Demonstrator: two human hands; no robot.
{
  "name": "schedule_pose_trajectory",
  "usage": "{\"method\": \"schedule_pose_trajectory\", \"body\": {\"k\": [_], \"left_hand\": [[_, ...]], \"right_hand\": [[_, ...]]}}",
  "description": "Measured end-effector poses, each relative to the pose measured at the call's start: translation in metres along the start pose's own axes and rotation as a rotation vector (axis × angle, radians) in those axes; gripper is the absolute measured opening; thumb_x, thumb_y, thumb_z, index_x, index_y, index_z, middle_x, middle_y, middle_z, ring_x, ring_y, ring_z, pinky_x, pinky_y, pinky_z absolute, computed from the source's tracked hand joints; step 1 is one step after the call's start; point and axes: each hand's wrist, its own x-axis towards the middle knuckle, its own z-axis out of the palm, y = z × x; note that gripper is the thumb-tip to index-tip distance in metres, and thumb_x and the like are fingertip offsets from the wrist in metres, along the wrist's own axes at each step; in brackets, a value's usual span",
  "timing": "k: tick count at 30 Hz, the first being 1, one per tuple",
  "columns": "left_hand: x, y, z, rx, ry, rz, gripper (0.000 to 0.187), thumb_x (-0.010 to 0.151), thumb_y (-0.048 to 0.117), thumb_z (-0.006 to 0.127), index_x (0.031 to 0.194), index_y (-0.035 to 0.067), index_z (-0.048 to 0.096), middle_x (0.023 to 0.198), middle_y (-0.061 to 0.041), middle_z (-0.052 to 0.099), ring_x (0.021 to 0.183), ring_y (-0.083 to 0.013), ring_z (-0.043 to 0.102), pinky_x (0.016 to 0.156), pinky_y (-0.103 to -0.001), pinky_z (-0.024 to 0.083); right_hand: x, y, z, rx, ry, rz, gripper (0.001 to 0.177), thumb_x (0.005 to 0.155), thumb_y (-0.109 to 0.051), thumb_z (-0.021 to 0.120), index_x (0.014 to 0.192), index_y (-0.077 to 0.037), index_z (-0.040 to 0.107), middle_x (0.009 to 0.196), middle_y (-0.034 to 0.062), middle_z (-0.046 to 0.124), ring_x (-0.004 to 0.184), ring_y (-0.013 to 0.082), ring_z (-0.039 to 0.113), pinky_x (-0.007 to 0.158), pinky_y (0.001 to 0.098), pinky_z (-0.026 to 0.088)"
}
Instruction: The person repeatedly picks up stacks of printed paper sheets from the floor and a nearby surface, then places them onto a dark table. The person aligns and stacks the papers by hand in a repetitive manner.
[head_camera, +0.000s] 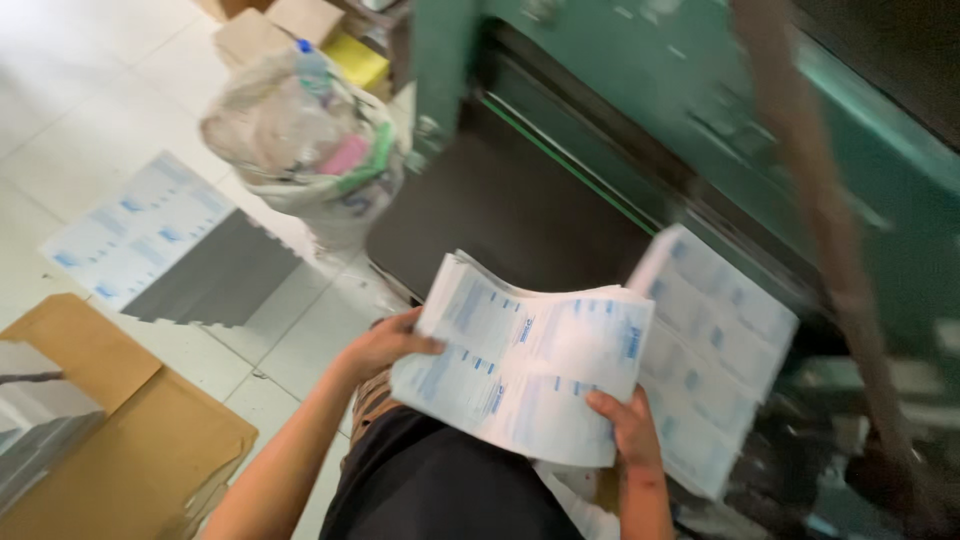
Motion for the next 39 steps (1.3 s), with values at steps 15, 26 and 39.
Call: {"method": "schedule_pose_trajectory", "body": {"k": [15,26,39], "left_hand": [[0.163,0.045,-0.110,0.887,0.429,-0.083,0.071,0.078,0.048,0.083,0.121,-0.003,0.059,0.123,-0.031,0.066,0.122,-0.0456,0.063,0.101,-0.056,0.054],[0.112,0.067,-0.118,0.370,0.211,0.180,0.069,0.080,0.023,0.084,0.143,0.005,0.060,0.139,-0.023,0.063,0.134,-0.0431,0.054,0.111,-0.054,0.044],[0.102,0.030,-0.085,0.362,0.433,0.557,0.112,0.070,-0.012,0.061,0.167,0.021,0.014,0.158,-0.030,0.036,0.140,-0.0542,0.040,0.100,-0.055,0.052]], "right_hand": [[0.173,0.048,0.169,-0.226,0.003,-0.016,0.073,0.069,-0.019,0.095,0.128,0.009,0.062,0.119,0.0273,0.066,0.118,0.0401,0.061,0.101,0.0543,0.045],[0.197,0.000,0.118,-0.320,-0.162,-0.216,0.048,0.070,-0.029,0.091,0.111,-0.006,0.079,0.108,0.0150,0.077,0.107,0.0293,0.070,0.098,0.0439,0.050],[0.157,-0.039,0.110,-0.334,-0.193,-0.481,0.090,0.076,-0.002,0.075,0.157,0.002,0.036,0.153,0.0304,0.045,0.148,0.0438,0.034,0.127,0.0568,0.019]]}}
